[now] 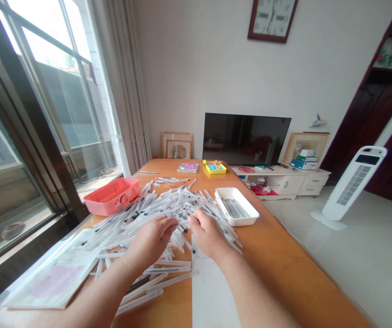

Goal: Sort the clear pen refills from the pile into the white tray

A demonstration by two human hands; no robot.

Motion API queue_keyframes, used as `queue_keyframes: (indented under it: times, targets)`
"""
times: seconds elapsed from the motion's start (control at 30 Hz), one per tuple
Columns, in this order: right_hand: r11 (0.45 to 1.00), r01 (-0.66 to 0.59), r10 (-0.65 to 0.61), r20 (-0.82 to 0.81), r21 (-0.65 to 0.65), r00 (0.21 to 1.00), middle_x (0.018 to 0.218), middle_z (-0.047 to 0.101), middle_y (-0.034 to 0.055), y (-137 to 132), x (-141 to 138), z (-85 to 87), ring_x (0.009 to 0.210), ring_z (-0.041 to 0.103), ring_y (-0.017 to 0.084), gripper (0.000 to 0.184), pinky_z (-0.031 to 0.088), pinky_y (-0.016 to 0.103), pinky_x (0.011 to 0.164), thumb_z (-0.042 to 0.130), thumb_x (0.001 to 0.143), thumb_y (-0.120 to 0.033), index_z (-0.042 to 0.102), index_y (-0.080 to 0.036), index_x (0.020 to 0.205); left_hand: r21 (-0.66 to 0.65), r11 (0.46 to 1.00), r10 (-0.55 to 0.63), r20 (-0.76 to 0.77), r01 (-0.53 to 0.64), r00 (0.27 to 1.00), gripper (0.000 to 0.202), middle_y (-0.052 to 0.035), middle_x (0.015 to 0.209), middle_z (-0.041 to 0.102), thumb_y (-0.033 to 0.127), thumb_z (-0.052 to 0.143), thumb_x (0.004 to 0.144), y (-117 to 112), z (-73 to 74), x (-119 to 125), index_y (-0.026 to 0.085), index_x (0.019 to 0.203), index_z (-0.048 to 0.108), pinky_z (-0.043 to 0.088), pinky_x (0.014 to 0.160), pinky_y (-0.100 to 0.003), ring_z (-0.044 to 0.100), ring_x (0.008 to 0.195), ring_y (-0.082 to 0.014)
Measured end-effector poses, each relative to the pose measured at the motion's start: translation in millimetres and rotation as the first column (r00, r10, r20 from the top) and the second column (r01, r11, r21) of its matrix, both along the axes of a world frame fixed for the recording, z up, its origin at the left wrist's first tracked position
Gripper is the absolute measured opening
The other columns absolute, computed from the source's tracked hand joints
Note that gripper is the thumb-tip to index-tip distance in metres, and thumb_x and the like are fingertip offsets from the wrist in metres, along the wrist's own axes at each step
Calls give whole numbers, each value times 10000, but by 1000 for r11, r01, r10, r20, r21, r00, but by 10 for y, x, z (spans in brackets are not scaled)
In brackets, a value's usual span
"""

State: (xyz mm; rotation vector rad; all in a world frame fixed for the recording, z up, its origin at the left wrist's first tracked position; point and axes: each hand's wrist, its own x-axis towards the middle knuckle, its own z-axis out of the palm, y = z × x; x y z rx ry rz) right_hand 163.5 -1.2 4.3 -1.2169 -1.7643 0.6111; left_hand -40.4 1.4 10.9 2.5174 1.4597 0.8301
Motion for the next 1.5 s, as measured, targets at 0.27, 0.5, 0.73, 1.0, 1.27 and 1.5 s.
queue_keyframes:
  times: [0.27, 0.5, 0.73, 1.0, 1.27, 1.5]
  targets:
    - [999, 14, -16, -38, -36, 999, 613, 508, -17, 30, -14, -23, 607, 473, 164, 455, 358, 289, 590, 382, 996, -548, 462, -230, 681, 16, 1000, -21, -5, 21, 1000, 223, -37, 925, 687, 285, 472, 979, -12, 7, 8, 260, 1019, 690, 455, 812, -270, 637, 904, -199]
    - [1000, -9, 9, -35, -3, 999, 663, 546, -31, 30, 5, -25, 643, 506, 153, 345, 382, 269, 619, 436, 990, -478, 499, -225, 763, -4, 1000, -20, -15, 20, 1000, 219, -35, 941, 697, 274, 476, 976, -12, -4, 2, 263, 1025, 690, 456, 806, -269, 642, 906, -198]
    - [989, 123, -132, 109, 88, 985, 590, 477, -37, 75, 3, -77, 573, 425, 147, 414, 322, 270, 561, 448, 973, -526, 407, -234, 683, 6, 1000, -29, -22, 29, 999, 191, -36, 916, 694, 262, 501, 961, -34, 22, 41, 254, 979, 692, 456, 809, -274, 636, 900, -201]
    - [992, 122, -123, 45, 22, 991, 580, 475, -23, 61, 11, -20, 577, 441, 166, 474, 335, 292, 565, 374, 990, -587, 426, -240, 670, -5, 999, -32, 6, 32, 999, 187, -35, 931, 699, 248, 502, 956, -41, 38, 48, 254, 989, 686, 453, 797, -275, 637, 896, -200]
    - [997, 57, -60, 65, 53, 996, 604, 487, -32, 47, 12, -49, 585, 435, 156, 418, 341, 283, 577, 406, 995, -519, 414, -238, 685, -29, 998, -61, 37, 62, 997, 188, -35, 949, 710, 234, 503, 950, -19, 11, 26, 249, 973, 689, 450, 768, -269, 638, 873, -194]
    - [997, 75, -75, 2, -23, 997, 609, 426, -39, 85, -19, -38, 610, 407, 149, 435, 322, 273, 573, 423, 975, -538, 400, -228, 670, 40, 998, -44, -13, 44, 999, 165, -32, 877, 683, 241, 517, 948, -24, 59, 32, 240, 932, 682, 442, 783, -279, 618, 872, -199]
